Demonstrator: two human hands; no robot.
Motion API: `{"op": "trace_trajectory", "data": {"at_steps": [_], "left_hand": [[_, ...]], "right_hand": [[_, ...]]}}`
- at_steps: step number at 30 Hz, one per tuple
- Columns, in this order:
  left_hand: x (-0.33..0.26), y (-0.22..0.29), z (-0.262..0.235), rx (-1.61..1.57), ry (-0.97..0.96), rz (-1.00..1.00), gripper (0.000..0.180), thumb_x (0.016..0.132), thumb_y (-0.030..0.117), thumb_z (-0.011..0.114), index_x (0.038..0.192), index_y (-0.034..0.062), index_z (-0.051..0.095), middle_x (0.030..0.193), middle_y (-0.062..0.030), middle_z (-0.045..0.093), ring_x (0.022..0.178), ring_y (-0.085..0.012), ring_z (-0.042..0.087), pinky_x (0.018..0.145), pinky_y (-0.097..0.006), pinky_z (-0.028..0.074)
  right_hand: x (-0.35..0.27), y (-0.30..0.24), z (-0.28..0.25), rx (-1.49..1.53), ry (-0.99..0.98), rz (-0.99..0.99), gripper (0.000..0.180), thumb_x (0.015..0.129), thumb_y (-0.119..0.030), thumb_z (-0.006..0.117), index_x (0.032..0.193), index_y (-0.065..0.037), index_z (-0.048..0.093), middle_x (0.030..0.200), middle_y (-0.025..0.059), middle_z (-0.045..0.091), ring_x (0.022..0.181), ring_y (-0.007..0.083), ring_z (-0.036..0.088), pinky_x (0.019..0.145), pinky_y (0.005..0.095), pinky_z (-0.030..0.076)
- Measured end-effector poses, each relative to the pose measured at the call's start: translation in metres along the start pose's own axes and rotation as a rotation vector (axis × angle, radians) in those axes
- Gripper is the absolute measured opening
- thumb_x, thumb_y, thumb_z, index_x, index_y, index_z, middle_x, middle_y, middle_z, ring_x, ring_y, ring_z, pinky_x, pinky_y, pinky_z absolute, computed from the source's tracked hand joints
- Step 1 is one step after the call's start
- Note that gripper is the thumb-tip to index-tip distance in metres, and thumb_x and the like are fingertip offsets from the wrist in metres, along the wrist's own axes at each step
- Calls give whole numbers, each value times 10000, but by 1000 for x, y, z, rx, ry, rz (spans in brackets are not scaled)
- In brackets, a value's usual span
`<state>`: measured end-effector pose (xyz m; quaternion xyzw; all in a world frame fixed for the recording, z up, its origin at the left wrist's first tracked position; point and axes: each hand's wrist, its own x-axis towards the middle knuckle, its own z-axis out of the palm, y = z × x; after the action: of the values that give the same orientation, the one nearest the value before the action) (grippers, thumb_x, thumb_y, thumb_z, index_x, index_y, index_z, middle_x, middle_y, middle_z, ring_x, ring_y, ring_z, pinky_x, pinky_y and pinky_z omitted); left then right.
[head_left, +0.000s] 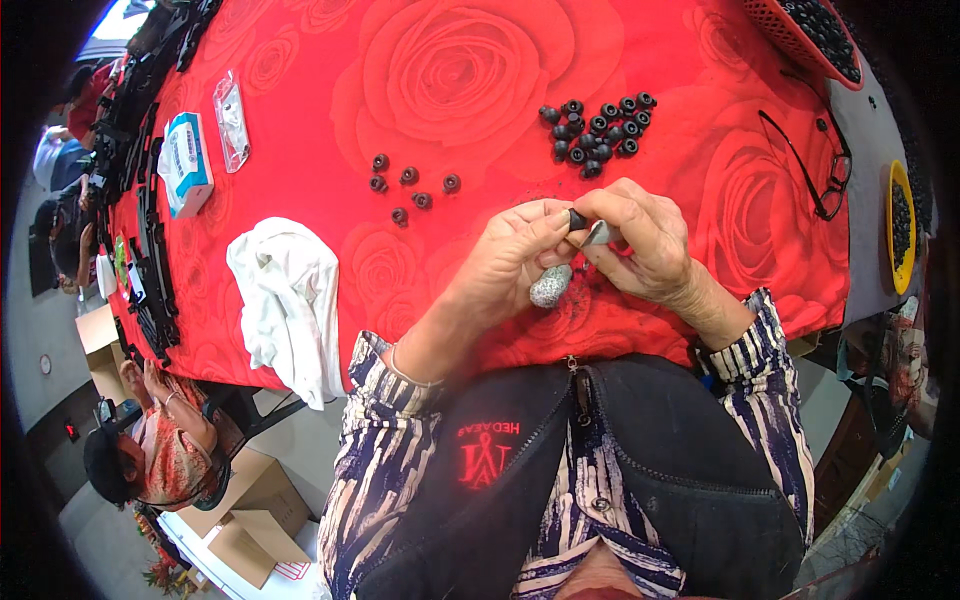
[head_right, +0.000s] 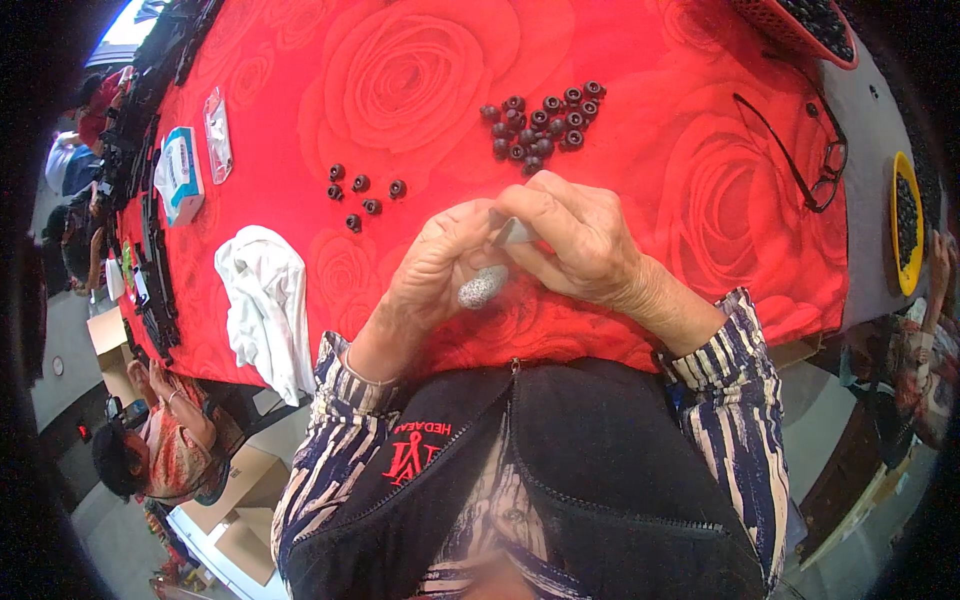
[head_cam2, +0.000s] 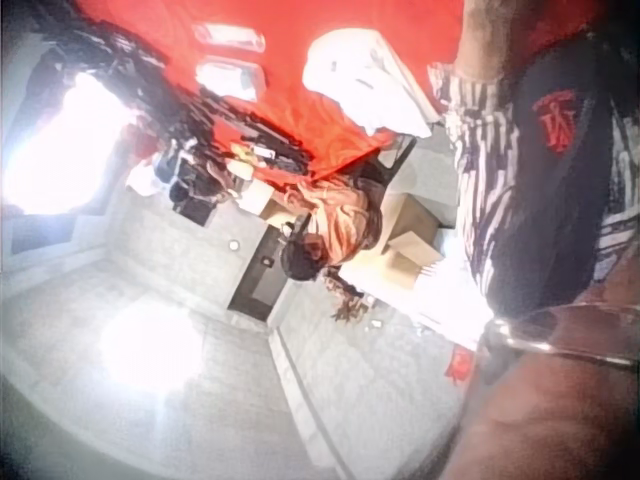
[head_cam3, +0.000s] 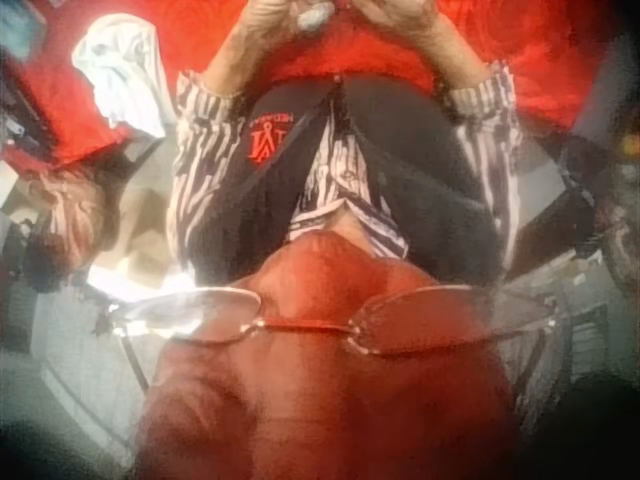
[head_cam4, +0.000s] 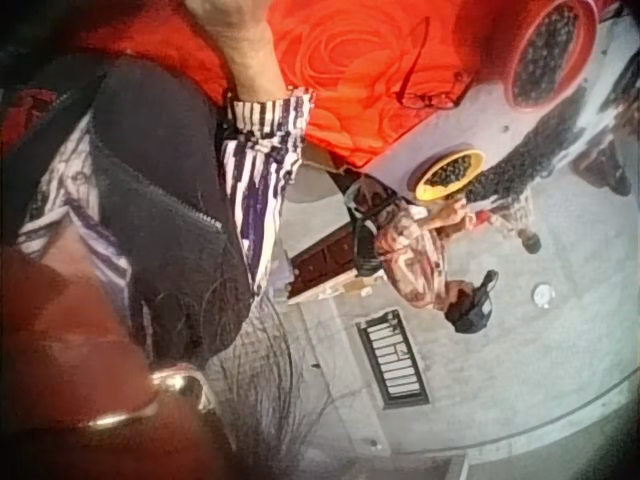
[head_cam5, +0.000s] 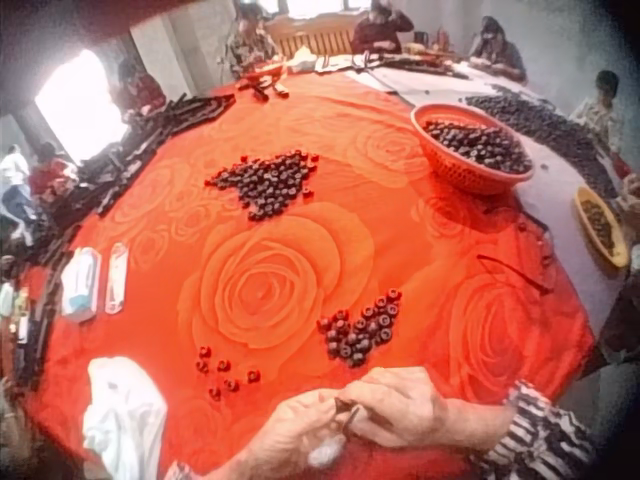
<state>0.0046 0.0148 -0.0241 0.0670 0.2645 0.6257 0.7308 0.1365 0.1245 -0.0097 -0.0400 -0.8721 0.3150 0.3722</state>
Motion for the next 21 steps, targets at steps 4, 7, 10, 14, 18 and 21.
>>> {"op": "trace_trajectory", "data": {"at_steps": [4,7,10,14,18,21], "left_hand": [[0,2,3,63,48,-3,171,893,129,524,988,-11,544,825,-38,590,653,-37,461,573,-150,391],[-2,4,2,46,19,-15,169,889,121,531,992,-11,550,825,-35,601,669,-40,482,595,-154,404],[-1,0,3,67,27,10,165,884,119,539,988,-7,560,824,-25,600,677,-41,486,607,-159,404],[-2,0,4,142,70,89,161,883,116,543,982,-7,570,816,-12,575,692,-49,479,602,-172,388],[-4,4,-7,187,-30,99,227,880,127,549,1058,-14,544,968,-57,604,914,-118,574,789,-246,467],[-3,2,-5,249,-63,112,218,885,125,539,1054,-13,544,968,-51,599,910,-107,561,796,-238,448]], "right_hand": [[-2,1,-1,5,-4,-28,418,540,41,670,935,-3,540,709,76,536,567,225,548,475,313,439],[-2,0,-1,-40,18,-83,420,538,40,672,933,1,536,716,81,541,570,233,549,480,315,442],[-1,-1,-3,-41,16,-107,426,532,54,666,935,4,534,717,82,542,566,236,547,476,313,440],[7,-5,-20,149,-104,159,319,653,-7,646,950,3,529,712,78,532,585,179,533,499,275,421],[9,-2,-25,395,-165,487,180,824,-109,565,951,16,540,715,63,538,638,114,508,563,243,408],[9,0,-24,443,-198,536,150,861,-108,532,924,25,560,722,54,549,635,103,507,560,241,410]]}}
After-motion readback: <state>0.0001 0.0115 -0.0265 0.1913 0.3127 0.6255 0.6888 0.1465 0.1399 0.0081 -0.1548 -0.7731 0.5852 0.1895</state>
